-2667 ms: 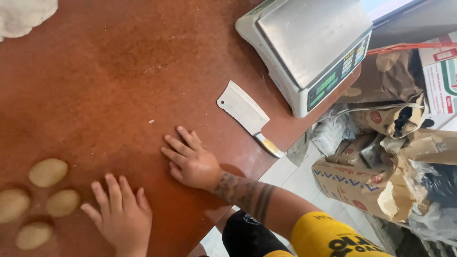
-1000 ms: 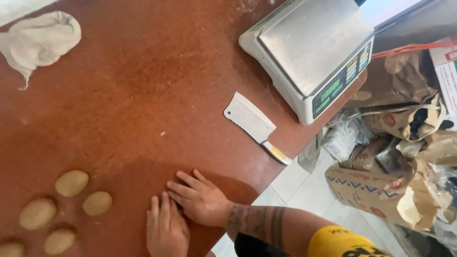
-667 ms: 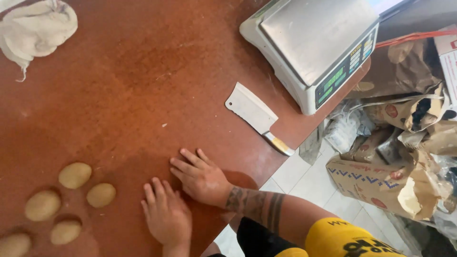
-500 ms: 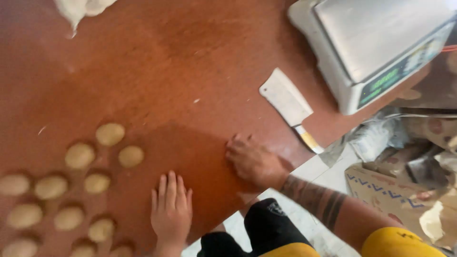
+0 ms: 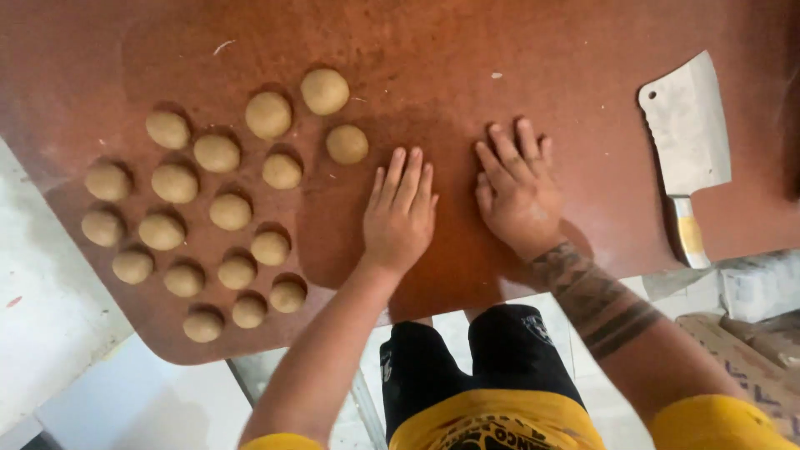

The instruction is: Rolling small pieces of dough into uniform balls and arranging them in a grid on a work surface.

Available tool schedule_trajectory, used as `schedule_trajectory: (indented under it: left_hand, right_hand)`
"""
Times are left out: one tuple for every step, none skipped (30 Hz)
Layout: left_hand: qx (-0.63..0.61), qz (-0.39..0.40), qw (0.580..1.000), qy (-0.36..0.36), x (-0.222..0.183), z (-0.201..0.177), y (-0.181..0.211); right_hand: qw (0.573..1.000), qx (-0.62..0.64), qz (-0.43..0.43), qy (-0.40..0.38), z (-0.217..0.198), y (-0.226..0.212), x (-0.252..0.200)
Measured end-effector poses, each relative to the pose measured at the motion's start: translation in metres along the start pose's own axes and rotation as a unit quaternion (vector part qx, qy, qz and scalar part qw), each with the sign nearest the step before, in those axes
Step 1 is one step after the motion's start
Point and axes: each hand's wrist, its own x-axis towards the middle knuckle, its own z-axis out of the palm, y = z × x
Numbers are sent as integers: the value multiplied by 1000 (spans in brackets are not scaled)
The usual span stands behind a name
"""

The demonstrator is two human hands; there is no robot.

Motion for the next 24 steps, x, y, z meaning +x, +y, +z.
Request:
schedule_trajectory:
  left_hand:
    - [5,-53,998,15,7,7,12]
    - [7,-106,994,30,16,15,23]
    - [9,-106,994,32,3,4,24]
    - [3,-97,995,3,-17,-13,33]
    - [-4,-89,996,-25,-38,-30,43]
    - [-1,-88,996,-22,-39,-30,29]
    - [3,-70,997,-23,-41,-30,17]
    - [3,-59,998,-38,-49,-38,11]
    - [1,-64,997,-47,-32,-24,12]
    - [-6,-53,998,-18,-14,-6,12]
    - [-13,-42,999,11,5,12,11]
    - [-7,-40,999,21,6,12,21]
    - [-19,-60,998,23,8,14,29]
    - [-41,-86,995,5,-3,6,48]
    - [-45,-90,995,-3,-22,-13,49]
    - [-40,-61,997,-28,-35,-27,47]
    - [-34,-32,997,-53,-48,-40,44]
    - [-33,-29,998,-50,-35,-30,32]
    - [-12,-24,999,-45,-22,-20,20]
    - [1,-27,998,-55,-20,-20,18]
    - [-6,-31,997,-68,-15,-16,32]
    - [-13,-60,997,-36,2,-2,34]
    - [-21,-89,996,-3,20,12,37]
    - [-17,-89,996,0,9,3,43]
  right_hand:
    - [1000,30,-5,-2,1,-16,4]
    - [998,59,-9,-6,2,-30,10]
    - [998,59,-11,-3,-6,-26,-7]
    - [998,40,-32,-28,-18,-25,-32]
    - [997,22,-54,-52,-32,-23,-57]
    - [997,22,-56,-48,-28,-2,-56]
    - [998,3,-52,-36,-25,19,-56]
    - [998,-10,-46,-37,-28,36,-63]
    - [998,-5,-46,-47,-17,28,-44]
    - [999,5,-27,-18,-4,21,-24]
    - [1000,15,-8,10,9,15,-4]
    - [1000,14,-13,21,9,6,-2]
    - [998,16,-35,-47,11,-1,1]
    - [989,23,-50,-134,4,-15,-11]
    - [988,27,-48,-143,-9,-6,-38]
    - [989,70,-86,-99,-18,6,-58]
    - [984,112,-125,-54,-27,19,-79]
    - [985,110,-124,-50,-30,26,-49]
    - [980,22,-74,-183,-32,32,-20]
    - [943,-60,-17,-327,-42,32,-3]
    - [939,-55,-14,-340,-44,10,-2]
    - [959,-50,22,-279,-36,-6,15]
    - [974,-44,58,-216,-30,-23,33]
    - [975,-43,55,-212,-26,-26,9]
